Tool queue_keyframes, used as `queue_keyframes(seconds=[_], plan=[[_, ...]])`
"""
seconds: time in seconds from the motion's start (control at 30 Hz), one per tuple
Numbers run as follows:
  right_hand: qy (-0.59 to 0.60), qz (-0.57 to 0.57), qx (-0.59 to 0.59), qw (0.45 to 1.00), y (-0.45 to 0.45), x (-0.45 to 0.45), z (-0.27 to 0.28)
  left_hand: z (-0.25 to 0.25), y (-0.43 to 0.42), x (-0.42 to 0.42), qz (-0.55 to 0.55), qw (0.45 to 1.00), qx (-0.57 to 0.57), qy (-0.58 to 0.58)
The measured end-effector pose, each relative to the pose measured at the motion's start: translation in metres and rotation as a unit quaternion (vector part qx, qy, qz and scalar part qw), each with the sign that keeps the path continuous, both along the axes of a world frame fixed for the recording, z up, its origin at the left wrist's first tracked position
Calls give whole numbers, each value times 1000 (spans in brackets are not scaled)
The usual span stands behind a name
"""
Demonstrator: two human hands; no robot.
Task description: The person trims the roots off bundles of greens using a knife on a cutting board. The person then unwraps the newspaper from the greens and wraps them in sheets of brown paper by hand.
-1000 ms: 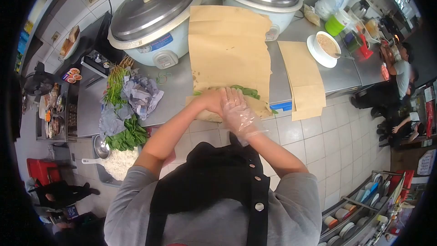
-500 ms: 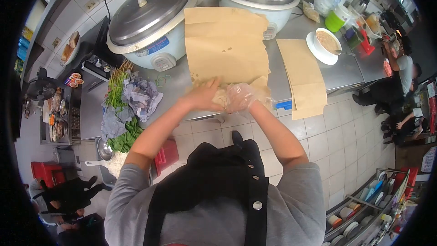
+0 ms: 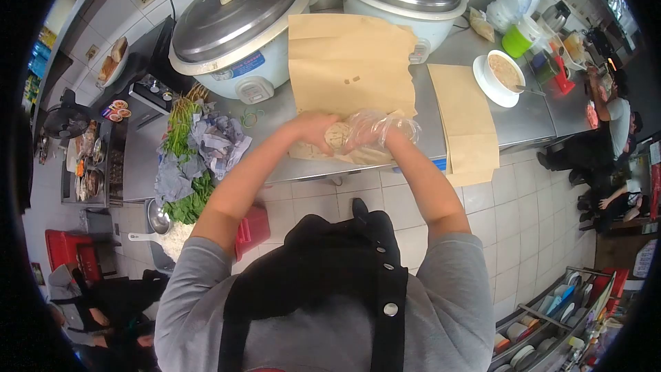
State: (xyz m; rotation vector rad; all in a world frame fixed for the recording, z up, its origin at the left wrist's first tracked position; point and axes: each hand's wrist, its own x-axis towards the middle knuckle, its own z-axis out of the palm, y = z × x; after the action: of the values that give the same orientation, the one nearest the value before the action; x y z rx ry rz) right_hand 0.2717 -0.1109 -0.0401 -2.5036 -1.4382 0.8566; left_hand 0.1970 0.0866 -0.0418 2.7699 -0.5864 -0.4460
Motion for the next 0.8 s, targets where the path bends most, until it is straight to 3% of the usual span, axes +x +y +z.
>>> queue_keyframes(seconds=[0.07, 0.1, 0.17, 0.3, 0.37, 0.47, 0.67, 0.8], plan=[[-24, 5, -68, 997, 3, 3, 16, -1, 6, 11, -8, 998, -21, 57], [-25, 3, -68, 997, 3, 2, 17, -10, 10, 22, -10, 998, -21, 55], [-113, -7, -47, 992, 4, -2, 18, -31, 18, 41, -37, 983, -78, 162], [-219, -70, -21, 973, -3, -50, 23, -9, 20, 47, -6, 969, -133, 210], [-358, -45, 197, 912, -10, -62, -7, 2, 19, 50, -35, 956, -147, 253], [-381, -55, 164, 908, -6, -54, -25, -6, 19, 56, 27, 959, -78, 270], [-245, -7, 58, 968, -3, -41, -14, -16, 27, 42, 7, 947, -181, 264], [-177, 30, -46, 983, -1, -49, -1, -41, 34, 10, 22, 981, -84, 175]])
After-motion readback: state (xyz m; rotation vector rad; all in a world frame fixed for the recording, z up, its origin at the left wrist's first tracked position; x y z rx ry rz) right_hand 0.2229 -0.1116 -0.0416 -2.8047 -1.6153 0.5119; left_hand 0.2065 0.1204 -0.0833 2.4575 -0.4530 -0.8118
